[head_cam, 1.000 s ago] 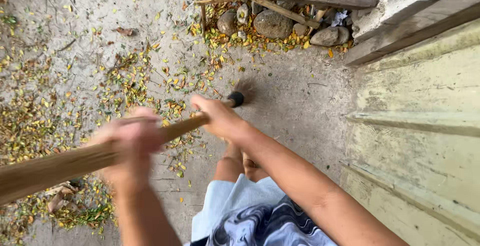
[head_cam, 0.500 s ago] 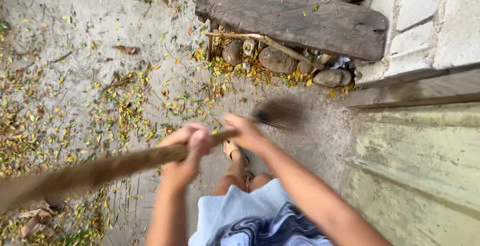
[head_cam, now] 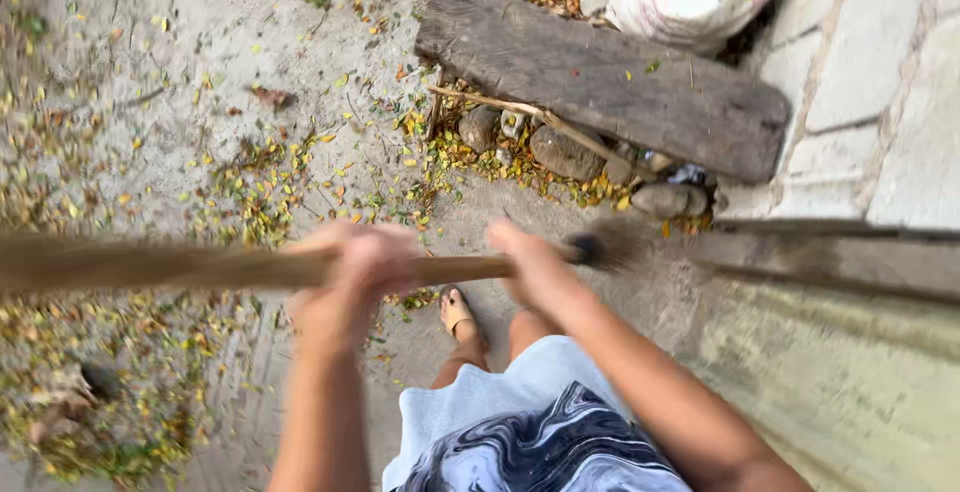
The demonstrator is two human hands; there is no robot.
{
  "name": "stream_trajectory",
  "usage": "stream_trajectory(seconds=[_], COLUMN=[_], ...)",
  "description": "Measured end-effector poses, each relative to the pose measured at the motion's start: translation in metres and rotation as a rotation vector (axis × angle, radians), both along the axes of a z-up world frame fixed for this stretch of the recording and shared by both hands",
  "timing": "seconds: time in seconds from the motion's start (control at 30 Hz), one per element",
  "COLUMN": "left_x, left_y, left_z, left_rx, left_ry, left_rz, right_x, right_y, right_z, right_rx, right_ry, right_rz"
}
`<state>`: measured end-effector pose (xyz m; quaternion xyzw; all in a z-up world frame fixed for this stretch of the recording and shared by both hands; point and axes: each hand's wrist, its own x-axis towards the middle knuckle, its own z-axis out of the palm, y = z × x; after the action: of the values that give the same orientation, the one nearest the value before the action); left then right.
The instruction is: The person sweeps fallen leaves and debris across the outdoor concrete ground using a broom.
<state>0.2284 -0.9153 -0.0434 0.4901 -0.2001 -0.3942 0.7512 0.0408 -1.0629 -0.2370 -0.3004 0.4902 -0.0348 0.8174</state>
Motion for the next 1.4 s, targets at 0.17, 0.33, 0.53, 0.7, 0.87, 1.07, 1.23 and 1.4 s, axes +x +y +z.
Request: stream_trajectory(seconds=[0.17, 0.33, 0.53, 0.7, 0.87, 1.07, 1.23, 1.4], left_x=[-0.058, -0.035, -0.042, -0.043, -0.037, -0.030, -0.009, 0.010], left_y=[-0.062, -0.019, -0.021, -0.061, -0.067, -0.026, -0.012, -0.042], left_z=[-0.081, -0.009, 0.041, -0.036, 0.002, 0.090, 0.027, -0.039], left_rx=[0.077, 0.498, -0.125, -0.005, 0.448, -0.031, -0.223, -0.112], left_ry=[-0.020, -0.322, -0.411, -0.003, -0.703, -0.769, -0.252, -0.111], left_rz=[0.026, 0.376, 0.265, 0.356, 0.488, 0.450, 0.494, 0.516], right_x=[-0.043, 0.046, 0.029, 0.039, 0.160, 0.144, 0.091, 0.148], right_y=[-0.066, -0.039, -0.049, -0.088, -0.068, -0.025, -0.039, -0.048], right_z=[-0.034, 0.012, 0.068, -0.010, -0.025, 0.073, 0.049, -0.035], right_rx=[-1.009, -1.024, -1.054, -1.029, -1.084, -1.092, -1.049, -1.046], right_ry=[0.256, -0.313, -0.274, -0.204, -0.680, -0.723, -0.547, -0.500], right_rz=[0.871, 0.871, 1.002, 1.125, 0.886, 0.908, 1.055, 1.027])
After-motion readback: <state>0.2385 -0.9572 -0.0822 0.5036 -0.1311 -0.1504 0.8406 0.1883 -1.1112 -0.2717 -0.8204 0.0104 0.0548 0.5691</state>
